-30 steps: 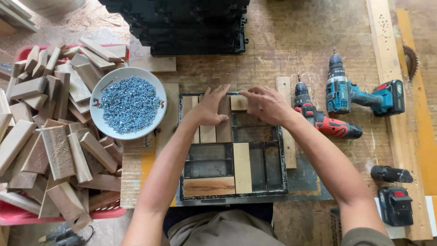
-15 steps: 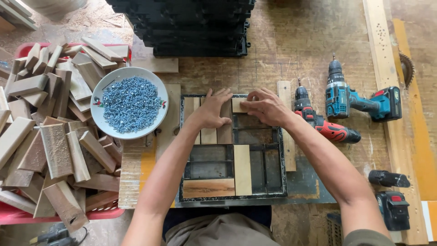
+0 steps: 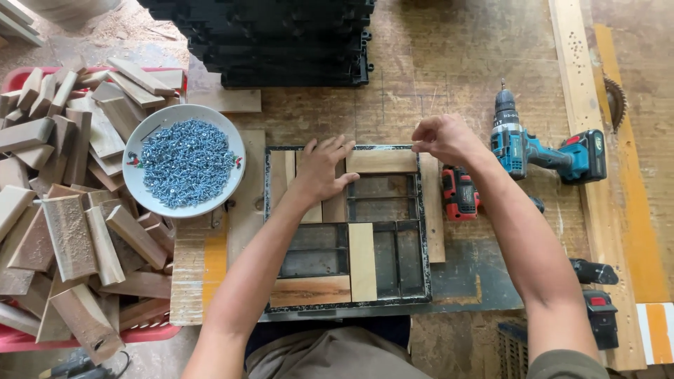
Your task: The person arranges small wooden blocks into a black plastic frame on a workbench, creating a patterned panel. They repeatedly pick blocks from a red bin, place them into the frame, and adjust their positions by hand.
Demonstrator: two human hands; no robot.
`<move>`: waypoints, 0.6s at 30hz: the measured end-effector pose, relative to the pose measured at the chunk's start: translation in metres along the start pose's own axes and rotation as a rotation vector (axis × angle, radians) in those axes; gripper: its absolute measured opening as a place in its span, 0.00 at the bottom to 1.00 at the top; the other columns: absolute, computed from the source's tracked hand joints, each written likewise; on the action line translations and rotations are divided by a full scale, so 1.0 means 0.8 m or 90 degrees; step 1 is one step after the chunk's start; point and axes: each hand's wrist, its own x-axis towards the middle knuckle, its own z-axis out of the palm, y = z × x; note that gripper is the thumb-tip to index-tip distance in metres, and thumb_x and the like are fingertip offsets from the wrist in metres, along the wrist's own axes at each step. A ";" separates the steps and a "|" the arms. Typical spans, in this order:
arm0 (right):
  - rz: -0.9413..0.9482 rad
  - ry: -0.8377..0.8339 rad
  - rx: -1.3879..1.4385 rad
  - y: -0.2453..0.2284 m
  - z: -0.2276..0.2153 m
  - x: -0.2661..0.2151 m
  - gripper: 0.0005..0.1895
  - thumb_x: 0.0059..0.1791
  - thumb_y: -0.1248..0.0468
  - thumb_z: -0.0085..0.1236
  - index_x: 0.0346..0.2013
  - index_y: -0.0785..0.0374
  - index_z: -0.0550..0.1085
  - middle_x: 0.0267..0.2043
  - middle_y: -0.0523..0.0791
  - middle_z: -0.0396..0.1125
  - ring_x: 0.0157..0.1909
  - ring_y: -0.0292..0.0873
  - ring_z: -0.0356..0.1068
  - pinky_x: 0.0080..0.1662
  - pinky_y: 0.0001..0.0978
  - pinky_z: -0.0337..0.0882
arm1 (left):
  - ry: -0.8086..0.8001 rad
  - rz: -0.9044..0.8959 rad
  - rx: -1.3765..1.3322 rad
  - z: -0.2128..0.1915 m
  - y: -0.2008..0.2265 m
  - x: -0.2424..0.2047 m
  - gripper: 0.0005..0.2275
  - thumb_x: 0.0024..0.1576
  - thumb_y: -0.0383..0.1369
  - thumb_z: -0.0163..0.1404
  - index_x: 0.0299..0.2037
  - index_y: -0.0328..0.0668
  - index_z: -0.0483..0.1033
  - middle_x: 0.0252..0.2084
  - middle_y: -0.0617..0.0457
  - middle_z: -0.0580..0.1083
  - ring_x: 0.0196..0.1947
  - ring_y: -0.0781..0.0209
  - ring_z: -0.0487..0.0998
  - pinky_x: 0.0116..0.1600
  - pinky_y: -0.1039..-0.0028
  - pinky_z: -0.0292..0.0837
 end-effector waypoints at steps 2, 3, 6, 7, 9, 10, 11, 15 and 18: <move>0.006 -0.024 -0.017 -0.010 -0.002 0.000 0.13 0.38 0.55 0.77 0.36 0.44 0.84 0.30 0.38 0.76 0.41 0.43 0.78 0.47 0.37 0.75 | 0.017 -0.002 -0.004 0.007 -0.001 -0.001 0.30 0.60 0.54 0.51 0.71 0.57 0.63 0.73 0.50 0.63 0.74 0.51 0.61 0.75 0.44 0.44; 0.013 -0.046 -0.035 -0.015 -0.004 0.001 0.12 0.36 0.55 0.78 0.31 0.44 0.84 0.27 0.37 0.76 0.38 0.43 0.78 0.44 0.36 0.76 | 0.034 -0.002 -0.006 0.008 -0.002 0.000 0.27 0.60 0.54 0.51 0.69 0.58 0.66 0.72 0.50 0.64 0.73 0.51 0.61 0.75 0.45 0.45; -0.002 -0.086 -0.135 -0.019 0.014 0.009 0.08 0.34 0.58 0.77 0.23 0.47 0.83 0.24 0.41 0.77 0.38 0.51 0.79 0.43 0.40 0.78 | 0.043 -0.016 -0.031 -0.002 0.007 -0.003 0.26 0.60 0.52 0.52 0.66 0.53 0.70 0.71 0.48 0.66 0.73 0.50 0.63 0.76 0.46 0.44; -0.003 -0.090 -0.137 -0.010 0.016 0.016 0.08 0.34 0.58 0.77 0.23 0.47 0.83 0.24 0.41 0.77 0.38 0.51 0.79 0.43 0.40 0.78 | 0.042 -0.018 -0.034 -0.001 0.009 0.002 0.26 0.60 0.52 0.52 0.66 0.53 0.70 0.71 0.48 0.66 0.73 0.50 0.63 0.76 0.46 0.44; 0.015 -0.081 -0.136 0.005 0.030 0.026 0.12 0.30 0.55 0.81 0.21 0.46 0.82 0.20 0.38 0.75 0.33 0.42 0.79 0.41 0.35 0.79 | 0.047 -0.004 -0.022 0.001 0.011 0.002 0.23 0.62 0.48 0.51 0.64 0.48 0.70 0.69 0.45 0.67 0.72 0.48 0.63 0.74 0.43 0.46; 0.016 -0.089 -0.130 0.004 0.048 0.022 0.12 0.30 0.55 0.81 0.21 0.46 0.82 0.20 0.38 0.75 0.33 0.42 0.79 0.41 0.35 0.79 | 0.038 -0.009 -0.024 0.011 0.009 -0.012 0.23 0.62 0.48 0.51 0.64 0.48 0.70 0.69 0.45 0.67 0.72 0.48 0.63 0.74 0.43 0.46; 0.009 -0.072 -0.160 0.006 0.045 0.030 0.14 0.28 0.54 0.82 0.21 0.45 0.82 0.22 0.40 0.75 0.35 0.46 0.79 0.40 0.38 0.79 | 0.049 -0.014 -0.043 0.012 0.006 -0.004 0.24 0.61 0.49 0.53 0.63 0.47 0.70 0.68 0.45 0.68 0.72 0.47 0.64 0.75 0.42 0.44; 0.021 -0.058 -0.203 -0.010 0.033 0.026 0.26 0.24 0.55 0.85 0.34 0.45 0.83 0.30 0.40 0.78 0.44 0.49 0.79 0.48 0.45 0.80 | 0.055 -0.021 -0.066 0.001 0.019 -0.003 0.23 0.60 0.46 0.54 0.62 0.44 0.70 0.67 0.43 0.68 0.72 0.44 0.63 0.75 0.37 0.42; -0.055 -0.080 -0.101 -0.018 0.011 0.005 0.23 0.30 0.59 0.79 0.38 0.54 0.82 0.34 0.48 0.77 0.47 0.57 0.77 0.50 0.53 0.76 | 0.049 -0.004 -0.043 -0.003 0.020 -0.003 0.22 0.61 0.45 0.53 0.62 0.42 0.70 0.67 0.41 0.68 0.72 0.42 0.62 0.74 0.34 0.43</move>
